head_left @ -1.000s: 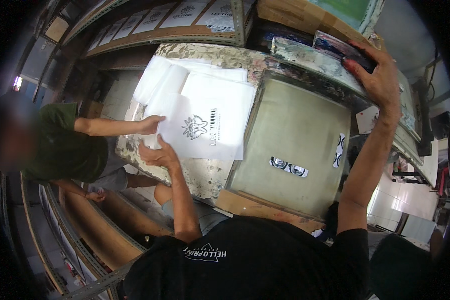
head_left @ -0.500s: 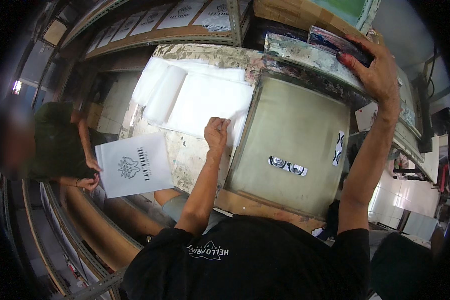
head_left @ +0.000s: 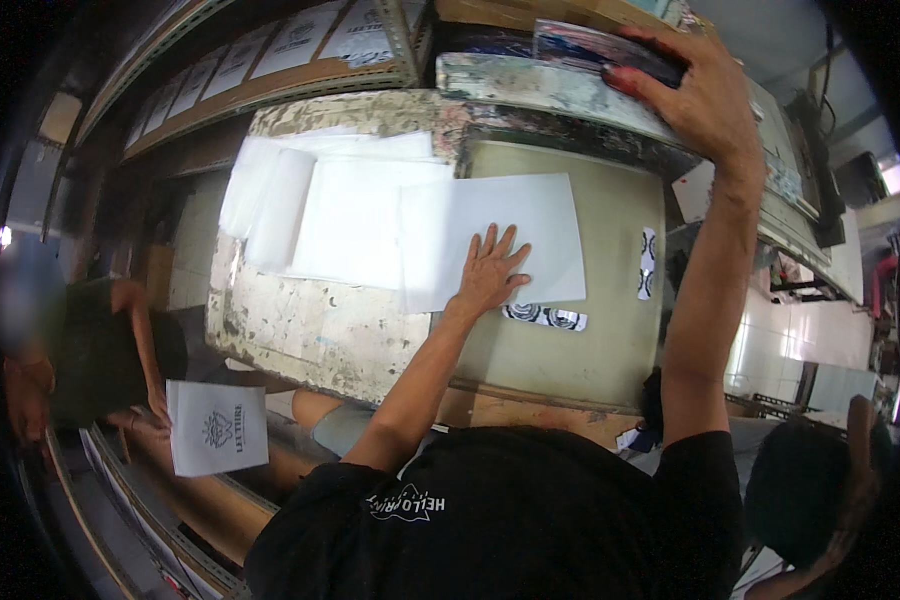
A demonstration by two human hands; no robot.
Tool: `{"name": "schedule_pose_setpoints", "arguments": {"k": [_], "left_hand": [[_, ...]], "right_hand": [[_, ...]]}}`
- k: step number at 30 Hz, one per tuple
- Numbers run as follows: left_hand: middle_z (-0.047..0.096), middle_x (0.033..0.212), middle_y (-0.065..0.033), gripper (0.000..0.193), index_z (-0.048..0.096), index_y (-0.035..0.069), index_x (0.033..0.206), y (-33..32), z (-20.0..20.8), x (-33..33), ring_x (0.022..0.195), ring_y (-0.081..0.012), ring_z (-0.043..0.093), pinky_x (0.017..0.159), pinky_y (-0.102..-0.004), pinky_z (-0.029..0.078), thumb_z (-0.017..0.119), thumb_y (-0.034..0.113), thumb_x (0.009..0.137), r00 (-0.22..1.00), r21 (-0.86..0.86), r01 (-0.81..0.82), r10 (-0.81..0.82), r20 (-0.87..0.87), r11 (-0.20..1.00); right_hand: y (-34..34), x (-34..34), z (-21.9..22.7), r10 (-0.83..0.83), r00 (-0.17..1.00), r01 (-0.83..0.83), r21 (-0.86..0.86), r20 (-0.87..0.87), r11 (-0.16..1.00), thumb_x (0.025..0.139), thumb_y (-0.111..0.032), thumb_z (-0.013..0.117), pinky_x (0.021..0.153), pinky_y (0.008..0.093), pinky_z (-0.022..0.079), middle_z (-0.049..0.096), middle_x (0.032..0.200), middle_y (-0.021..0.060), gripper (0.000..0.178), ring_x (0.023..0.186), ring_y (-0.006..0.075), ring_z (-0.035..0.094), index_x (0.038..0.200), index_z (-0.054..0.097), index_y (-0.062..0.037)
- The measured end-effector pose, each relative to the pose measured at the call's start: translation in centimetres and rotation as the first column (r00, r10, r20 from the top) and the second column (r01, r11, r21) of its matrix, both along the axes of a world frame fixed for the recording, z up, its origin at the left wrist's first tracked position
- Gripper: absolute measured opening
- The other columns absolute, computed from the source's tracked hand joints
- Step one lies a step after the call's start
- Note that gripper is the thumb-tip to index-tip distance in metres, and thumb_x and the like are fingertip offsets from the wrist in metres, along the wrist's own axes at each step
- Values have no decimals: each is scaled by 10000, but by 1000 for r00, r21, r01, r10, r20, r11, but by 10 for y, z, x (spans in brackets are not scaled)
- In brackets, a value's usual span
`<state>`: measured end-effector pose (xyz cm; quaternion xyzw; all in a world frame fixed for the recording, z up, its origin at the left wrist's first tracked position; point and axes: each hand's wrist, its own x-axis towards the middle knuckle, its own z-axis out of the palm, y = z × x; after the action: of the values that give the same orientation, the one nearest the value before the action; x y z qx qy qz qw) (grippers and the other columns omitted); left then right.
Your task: The person performs screen printing on white paper sheets using a squeegee and a screen frame. They repeatedly place a sheet under the frame, pull ink across the screen to transfer a logo, and remove the printed sheet. Another person assists by stacking the finished prints.
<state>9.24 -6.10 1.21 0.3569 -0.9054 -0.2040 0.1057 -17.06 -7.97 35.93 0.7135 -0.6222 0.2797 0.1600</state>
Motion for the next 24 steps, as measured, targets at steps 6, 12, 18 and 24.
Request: {"name": "schedule_pose_setpoints", "arguments": {"k": [6, 12, 18, 24], "left_hand": [[263, 1630, -102, 631, 495, 240, 1473, -1, -6, -82, 1519, -378, 145, 1213, -576, 111, 624, 483, 906, 982, 6, 183, -183, 38, 983], [253, 1632, -105, 623, 480, 223, 1481, 24, -14, -101, 1517, -381, 148, 1214, -578, 105, 613, 466, 923, 975, -17, 222, -222, 19, 975], [252, 1632, -97, 622, 473, 208, 1482, 35, -7, -98, 1517, -380, 151, 1217, -581, 125, 608, 461, 930, 956, 27, 290, -290, 32, 957], [324, 1593, -114, 614, 481, 166, 1466, 41, -6, -90, 1500, -369, 204, 1214, -576, 133, 626, 424, 928, 952, 12, 302, -301, -51, 953]], "right_hand": [[3, 14, 15, -11, 990, 0, 85, 138, 996, 736, -437, 824, 917, 374, 519, 736, 1061, 188, 545, 1010, 321, 693, 1073, 749, -15], [4, 15, 15, -43, 987, 27, 106, 152, 994, 740, -443, 822, 938, 377, 512, 733, 1082, 181, 540, 1033, 329, 683, 1077, 751, -27], [4, 12, 13, -13, 991, 4, 74, 131, 997, 742, -446, 819, 942, 375, 510, 734, 1078, 184, 547, 1036, 328, 683, 1073, 750, -16], [7, 19, 20, -22, 977, -7, 134, 213, 991, 741, -421, 819, 926, 368, 516, 736, 1067, 189, 526, 1026, 316, 689, 1068, 751, -14]]}}
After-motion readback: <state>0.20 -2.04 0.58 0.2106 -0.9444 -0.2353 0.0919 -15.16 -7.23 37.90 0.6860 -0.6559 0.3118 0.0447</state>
